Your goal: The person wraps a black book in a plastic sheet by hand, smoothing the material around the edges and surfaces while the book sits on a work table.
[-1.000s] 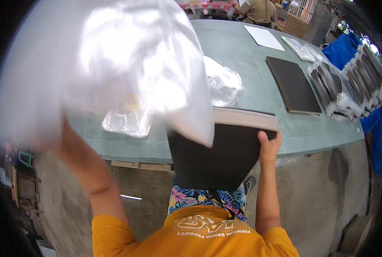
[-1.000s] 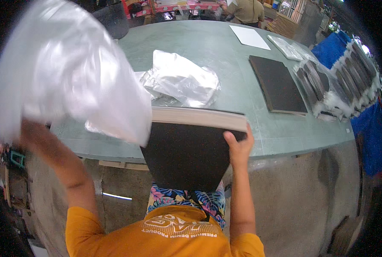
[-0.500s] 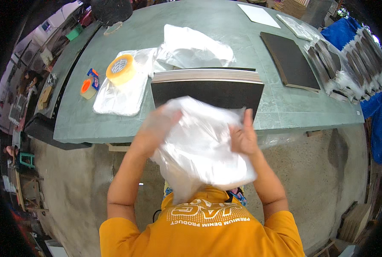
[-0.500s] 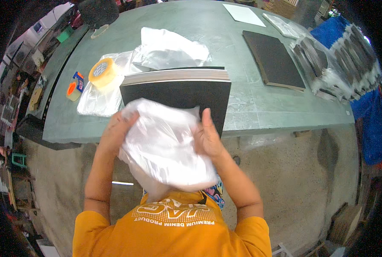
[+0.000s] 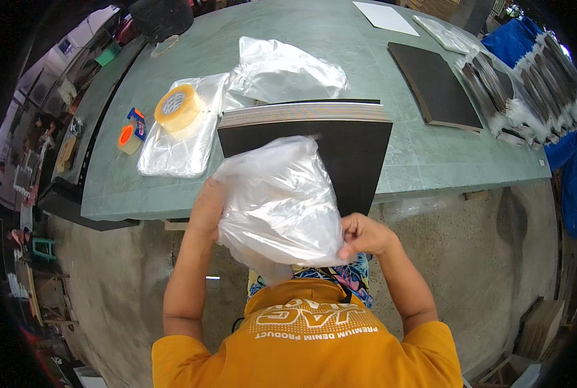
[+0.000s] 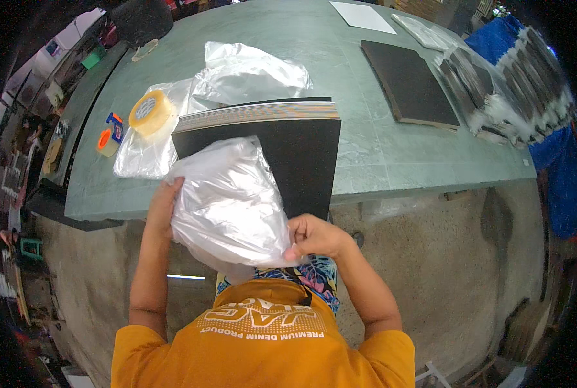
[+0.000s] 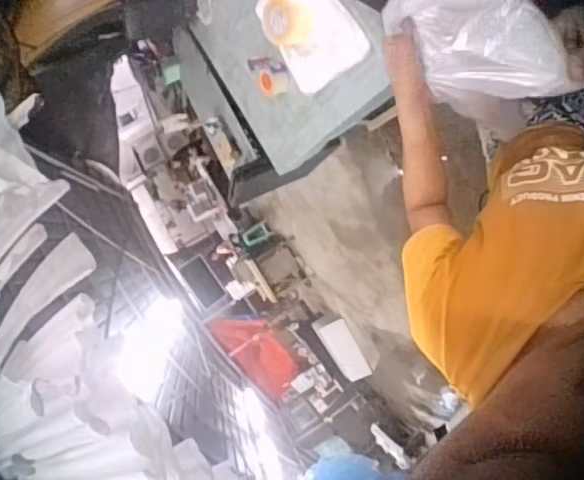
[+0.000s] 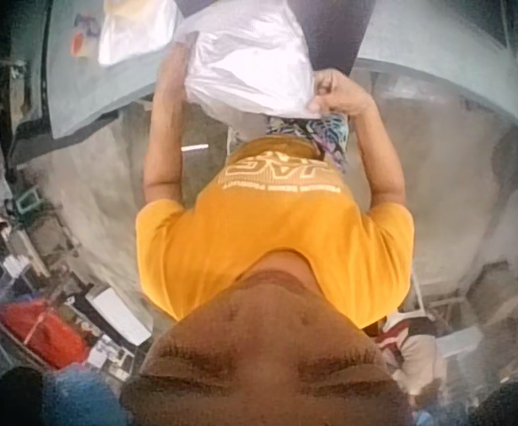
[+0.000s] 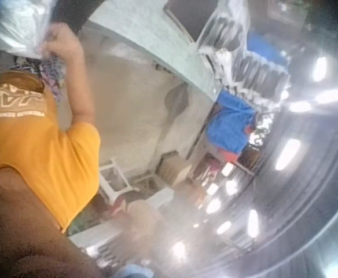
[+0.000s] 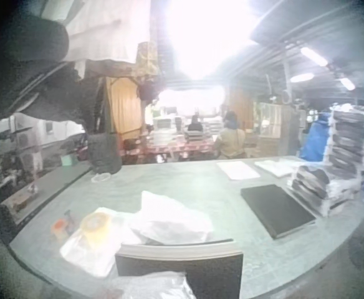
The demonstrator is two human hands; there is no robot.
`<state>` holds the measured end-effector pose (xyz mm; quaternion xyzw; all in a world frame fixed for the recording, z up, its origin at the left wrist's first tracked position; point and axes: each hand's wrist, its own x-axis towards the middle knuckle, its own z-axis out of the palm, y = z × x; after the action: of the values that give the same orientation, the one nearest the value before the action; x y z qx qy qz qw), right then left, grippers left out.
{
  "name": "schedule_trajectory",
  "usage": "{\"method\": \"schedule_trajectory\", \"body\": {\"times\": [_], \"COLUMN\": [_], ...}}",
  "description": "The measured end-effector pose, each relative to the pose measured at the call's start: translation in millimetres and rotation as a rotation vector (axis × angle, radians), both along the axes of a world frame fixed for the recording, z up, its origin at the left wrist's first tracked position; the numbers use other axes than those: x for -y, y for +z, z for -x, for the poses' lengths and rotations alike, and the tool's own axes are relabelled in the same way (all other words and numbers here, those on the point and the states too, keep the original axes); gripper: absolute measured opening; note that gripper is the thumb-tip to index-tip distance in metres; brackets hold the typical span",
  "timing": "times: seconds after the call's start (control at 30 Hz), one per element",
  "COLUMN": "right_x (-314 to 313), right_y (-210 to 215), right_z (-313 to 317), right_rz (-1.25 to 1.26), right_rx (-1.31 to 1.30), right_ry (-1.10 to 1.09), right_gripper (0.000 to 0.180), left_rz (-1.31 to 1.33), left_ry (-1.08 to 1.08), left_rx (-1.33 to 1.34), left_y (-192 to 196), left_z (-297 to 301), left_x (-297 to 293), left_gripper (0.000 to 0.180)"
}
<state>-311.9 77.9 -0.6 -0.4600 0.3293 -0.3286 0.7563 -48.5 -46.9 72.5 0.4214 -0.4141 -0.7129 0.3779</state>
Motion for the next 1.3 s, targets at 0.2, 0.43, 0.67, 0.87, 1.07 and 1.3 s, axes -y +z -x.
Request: {"method": "schedule_trajectory", "body": {"times": [0.2, 0.43, 0.67, 0.87, 1.07, 1.3], "right_x": [10, -5, -1, 7, -10, 3], "right_y": [8, 17, 20, -3, 3, 24], "right_z": [-24, -3, -36, -43, -12, -40], "right_rz": [-0.175, -0.012, -0.12, -0.191, -0.211, -0.053], "right_rx": [0.277, 0.03, 0.169, 0.509, 0.436, 0.097], "right_ry": [-0.407, -0.351, -0.578, -0.51, -0.568, -0.668], "right_gripper": [0.029, 0.012, 0.015, 0.019, 0.016, 0.025], "left_rz": [-0.024, 0.327, 0.885, 0.705, 0.167, 0.55], "left_ry": [-0.067, -0.191, 0.024, -0.418, 0.678, -0.068], "left_rx": [-0.051, 0.366, 0.455, 0.521, 0.301, 0.11], "left_y": [-21, -16, 5, -25, -37, 12], "left_z": [-10, -43, -11, -2, -75, -44], "left_x": [0, 10, -59, -45, -4, -26], "left_gripper": [0.028, 0.027, 0.045, 0.02, 0.019, 0.031]}}
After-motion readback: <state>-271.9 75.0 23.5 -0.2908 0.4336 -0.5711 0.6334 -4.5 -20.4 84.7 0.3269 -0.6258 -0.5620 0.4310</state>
